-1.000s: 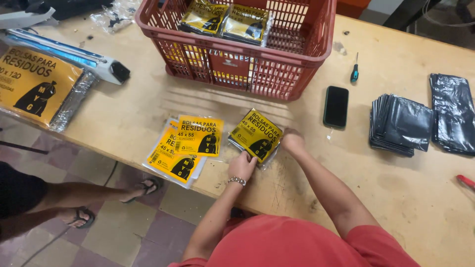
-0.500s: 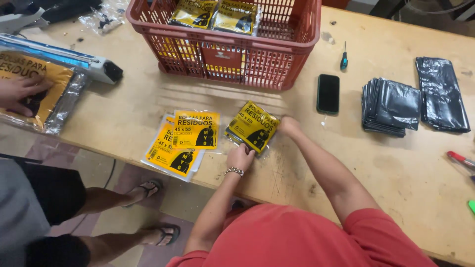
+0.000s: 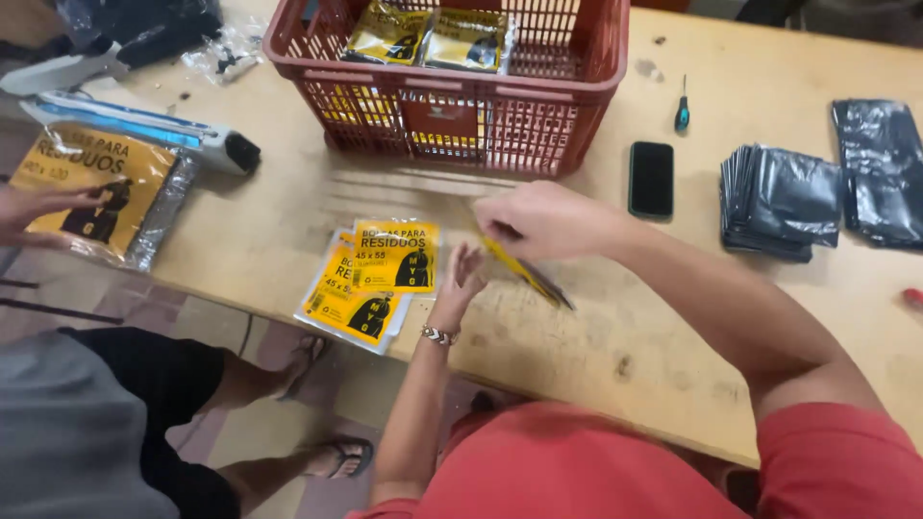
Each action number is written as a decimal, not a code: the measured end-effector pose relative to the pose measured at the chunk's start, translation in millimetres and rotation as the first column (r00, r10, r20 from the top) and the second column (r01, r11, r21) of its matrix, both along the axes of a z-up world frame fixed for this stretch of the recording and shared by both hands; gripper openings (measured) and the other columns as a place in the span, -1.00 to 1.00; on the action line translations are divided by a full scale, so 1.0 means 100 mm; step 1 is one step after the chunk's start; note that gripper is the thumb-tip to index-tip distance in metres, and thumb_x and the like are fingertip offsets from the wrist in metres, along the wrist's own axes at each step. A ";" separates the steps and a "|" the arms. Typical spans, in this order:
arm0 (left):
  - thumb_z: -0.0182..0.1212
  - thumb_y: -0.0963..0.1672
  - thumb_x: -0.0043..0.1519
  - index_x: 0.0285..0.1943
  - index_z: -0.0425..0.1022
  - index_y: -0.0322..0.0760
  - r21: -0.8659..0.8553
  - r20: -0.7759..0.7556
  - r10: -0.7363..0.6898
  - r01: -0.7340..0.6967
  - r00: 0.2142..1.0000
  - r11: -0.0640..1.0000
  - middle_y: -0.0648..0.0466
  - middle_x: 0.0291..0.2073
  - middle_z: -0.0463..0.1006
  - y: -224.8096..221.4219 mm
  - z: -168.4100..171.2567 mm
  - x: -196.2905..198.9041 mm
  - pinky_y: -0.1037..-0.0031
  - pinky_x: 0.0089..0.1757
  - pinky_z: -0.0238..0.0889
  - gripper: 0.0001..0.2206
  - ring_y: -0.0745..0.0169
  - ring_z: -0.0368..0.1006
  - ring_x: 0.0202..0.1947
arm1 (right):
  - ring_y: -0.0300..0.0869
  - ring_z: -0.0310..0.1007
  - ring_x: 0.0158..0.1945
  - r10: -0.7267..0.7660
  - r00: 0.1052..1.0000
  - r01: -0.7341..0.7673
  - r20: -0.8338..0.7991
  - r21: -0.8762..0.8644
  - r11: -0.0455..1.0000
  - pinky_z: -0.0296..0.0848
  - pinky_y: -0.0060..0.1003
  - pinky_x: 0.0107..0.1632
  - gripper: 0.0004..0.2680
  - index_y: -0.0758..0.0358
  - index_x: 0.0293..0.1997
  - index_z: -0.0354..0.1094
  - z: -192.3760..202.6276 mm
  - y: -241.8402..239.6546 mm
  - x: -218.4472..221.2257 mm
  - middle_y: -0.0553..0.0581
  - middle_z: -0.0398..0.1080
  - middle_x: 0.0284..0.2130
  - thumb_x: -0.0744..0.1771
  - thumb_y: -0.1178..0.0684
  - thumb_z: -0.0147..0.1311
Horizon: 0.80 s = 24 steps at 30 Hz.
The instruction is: Package stacks of black plastic bags into printed yellow sleeves and place them into a red basket
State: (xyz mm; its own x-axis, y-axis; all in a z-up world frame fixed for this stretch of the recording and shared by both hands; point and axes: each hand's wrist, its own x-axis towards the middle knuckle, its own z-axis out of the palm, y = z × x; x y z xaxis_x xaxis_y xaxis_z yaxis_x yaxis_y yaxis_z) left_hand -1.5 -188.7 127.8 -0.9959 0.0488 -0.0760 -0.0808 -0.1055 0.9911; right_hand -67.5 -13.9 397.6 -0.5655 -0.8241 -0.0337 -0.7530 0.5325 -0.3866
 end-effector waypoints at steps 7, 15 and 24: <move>0.23 -0.21 0.15 0.06 0.43 -0.35 0.688 0.206 -0.019 -0.132 0.978 0.713 -0.14 -0.17 0.62 0.21 -0.36 0.39 0.15 -0.29 0.54 -0.71 -0.08 0.62 -0.25 | -0.27 0.47 -0.33 0.009 0.853 0.366 0.522 -0.610 0.702 0.52 -0.37 -0.19 -0.85 0.18 -0.18 0.40 -0.44 0.19 0.02 0.01 0.42 -0.44 0.23 0.24 0.20; 0.27 -0.18 0.21 0.16 0.37 -0.16 0.455 0.306 0.144 -0.277 0.941 0.846 -0.03 -0.08 0.61 -0.01 -0.21 0.22 0.17 -0.10 0.50 -0.66 -0.02 0.59 -0.13 | -0.29 0.38 -0.22 -0.021 0.479 0.863 0.877 -0.467 0.192 0.37 -0.55 -0.14 -0.74 0.24 0.12 0.39 -1.21 0.17 0.19 0.07 0.39 -0.29 0.31 0.10 0.08; 0.26 -0.05 0.09 0.25 0.37 -0.17 -0.311 0.246 0.177 -0.095 0.953 0.946 0.06 0.05 0.63 -0.65 0.71 0.01 0.39 0.04 0.48 -0.50 0.20 0.58 0.05 | 0.10 0.53 -0.04 -0.066 0.011 0.939 0.998 0.013 0.343 0.56 -0.05 0.04 -0.72 0.48 0.11 0.34 -1.83 -0.19 0.00 0.40 0.51 -0.02 0.28 0.30 0.04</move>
